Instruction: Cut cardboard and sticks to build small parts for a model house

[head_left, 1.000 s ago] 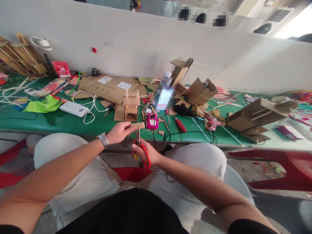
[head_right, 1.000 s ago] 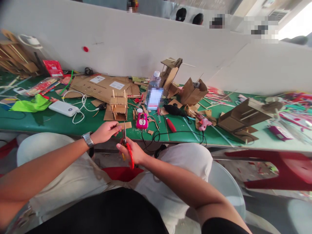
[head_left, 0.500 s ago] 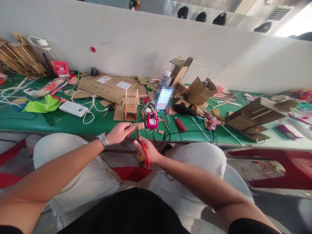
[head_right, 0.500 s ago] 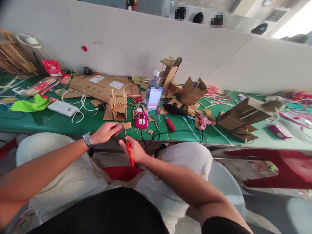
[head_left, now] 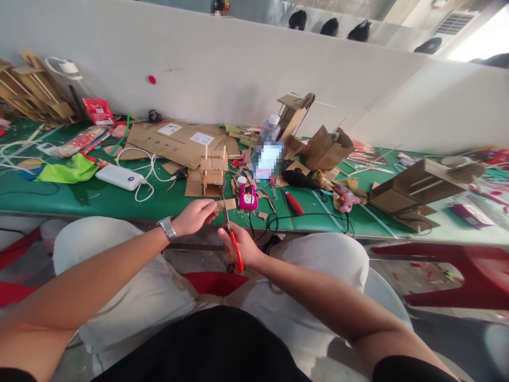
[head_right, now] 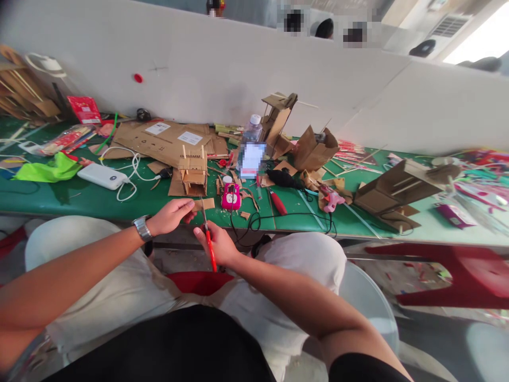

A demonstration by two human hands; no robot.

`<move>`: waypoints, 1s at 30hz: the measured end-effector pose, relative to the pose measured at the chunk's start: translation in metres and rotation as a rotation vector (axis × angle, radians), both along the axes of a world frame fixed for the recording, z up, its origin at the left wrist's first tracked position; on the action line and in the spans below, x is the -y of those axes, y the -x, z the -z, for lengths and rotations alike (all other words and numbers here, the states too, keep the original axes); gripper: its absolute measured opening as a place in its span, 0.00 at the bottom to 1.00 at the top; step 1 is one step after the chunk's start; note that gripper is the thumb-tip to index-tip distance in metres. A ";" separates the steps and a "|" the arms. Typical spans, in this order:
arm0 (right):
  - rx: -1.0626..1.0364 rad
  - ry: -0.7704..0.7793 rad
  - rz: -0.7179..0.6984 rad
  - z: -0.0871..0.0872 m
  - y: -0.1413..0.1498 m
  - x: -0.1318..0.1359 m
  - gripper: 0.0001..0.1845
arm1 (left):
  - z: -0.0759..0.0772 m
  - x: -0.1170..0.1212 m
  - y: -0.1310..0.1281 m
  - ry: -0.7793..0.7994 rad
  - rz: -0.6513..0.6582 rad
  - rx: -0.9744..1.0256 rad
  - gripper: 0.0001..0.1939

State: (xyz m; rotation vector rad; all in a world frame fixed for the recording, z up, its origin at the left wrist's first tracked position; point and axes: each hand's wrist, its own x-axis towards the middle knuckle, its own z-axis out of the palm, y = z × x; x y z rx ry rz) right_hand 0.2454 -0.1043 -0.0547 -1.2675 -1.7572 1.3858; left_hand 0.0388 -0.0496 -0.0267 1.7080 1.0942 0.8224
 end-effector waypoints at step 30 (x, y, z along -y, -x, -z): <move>-0.116 0.140 0.224 -0.010 -0.001 -0.019 0.35 | 0.015 -0.050 -0.038 0.031 0.016 -0.062 0.28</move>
